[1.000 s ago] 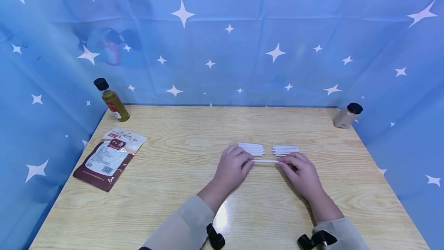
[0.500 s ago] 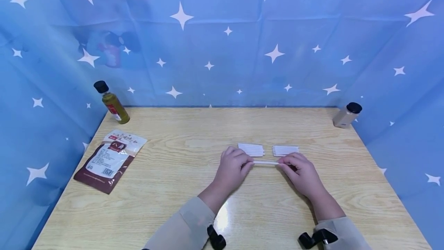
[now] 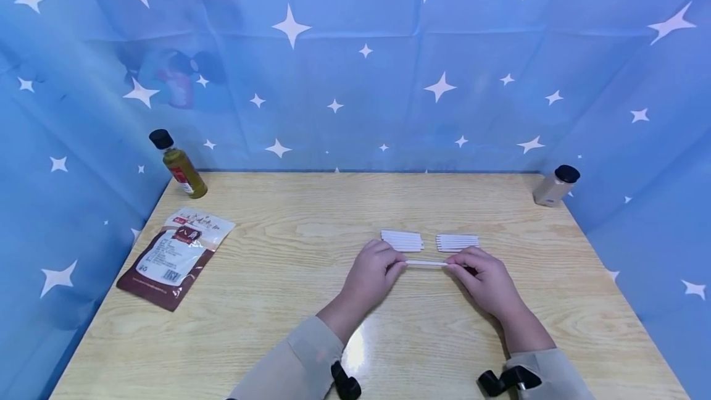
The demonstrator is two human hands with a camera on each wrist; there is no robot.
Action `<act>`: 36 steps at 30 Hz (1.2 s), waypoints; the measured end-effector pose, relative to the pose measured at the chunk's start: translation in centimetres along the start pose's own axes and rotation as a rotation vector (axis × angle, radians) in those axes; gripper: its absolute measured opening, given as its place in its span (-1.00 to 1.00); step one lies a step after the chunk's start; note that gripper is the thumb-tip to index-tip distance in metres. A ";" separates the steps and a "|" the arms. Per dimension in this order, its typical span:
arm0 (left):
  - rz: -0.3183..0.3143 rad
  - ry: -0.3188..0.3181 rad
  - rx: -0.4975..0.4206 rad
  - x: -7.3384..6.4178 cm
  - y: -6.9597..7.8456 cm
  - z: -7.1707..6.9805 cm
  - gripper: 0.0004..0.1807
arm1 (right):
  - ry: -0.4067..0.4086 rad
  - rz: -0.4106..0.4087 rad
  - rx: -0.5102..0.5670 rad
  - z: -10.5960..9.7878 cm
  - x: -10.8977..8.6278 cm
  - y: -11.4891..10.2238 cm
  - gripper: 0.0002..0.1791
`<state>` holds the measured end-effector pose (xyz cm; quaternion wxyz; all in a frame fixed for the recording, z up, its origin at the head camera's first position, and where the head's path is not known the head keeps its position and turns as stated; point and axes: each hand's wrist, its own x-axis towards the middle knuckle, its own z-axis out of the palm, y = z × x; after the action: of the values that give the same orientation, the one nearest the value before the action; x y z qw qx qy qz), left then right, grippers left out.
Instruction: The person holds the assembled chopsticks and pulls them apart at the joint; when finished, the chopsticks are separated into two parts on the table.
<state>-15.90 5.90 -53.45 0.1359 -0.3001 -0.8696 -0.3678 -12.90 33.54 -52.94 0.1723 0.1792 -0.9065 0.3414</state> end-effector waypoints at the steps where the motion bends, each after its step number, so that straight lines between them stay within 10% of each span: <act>1: -0.004 -0.002 -0.009 0.0 0.0 0.0 -0.92 | 0.000 -0.007 -0.011 -0.1 0.0 0.0 -0.80; 12: 0.049 0.070 -0.018 -0.3 0.1 -0.1 -0.95 | -0.011 0.008 0.003 -0.2 0.2 -0.8 -0.84; 20: 0.125 -0.090 0.078 0.1 0.4 -0.3 -0.87 | -0.048 -0.092 0.041 1.5 0.2 -2.0 -0.79; 32: 0.034 -0.190 -0.033 -0.1 0.3 0.0 -0.86 | -0.048 -0.109 0.097 2.3 0.3 -2.3 -0.83; 36: -0.037 -0.129 -0.126 -0.2 0.0 -0.2 -0.88 | -0.008 -0.073 0.082 1.9 0.3 -2.0 -0.82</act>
<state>-15.69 5.70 -53.40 0.0537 -0.3150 -0.8570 -0.4043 -12.61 30.79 -53.07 0.1739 0.2205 -0.8852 0.3709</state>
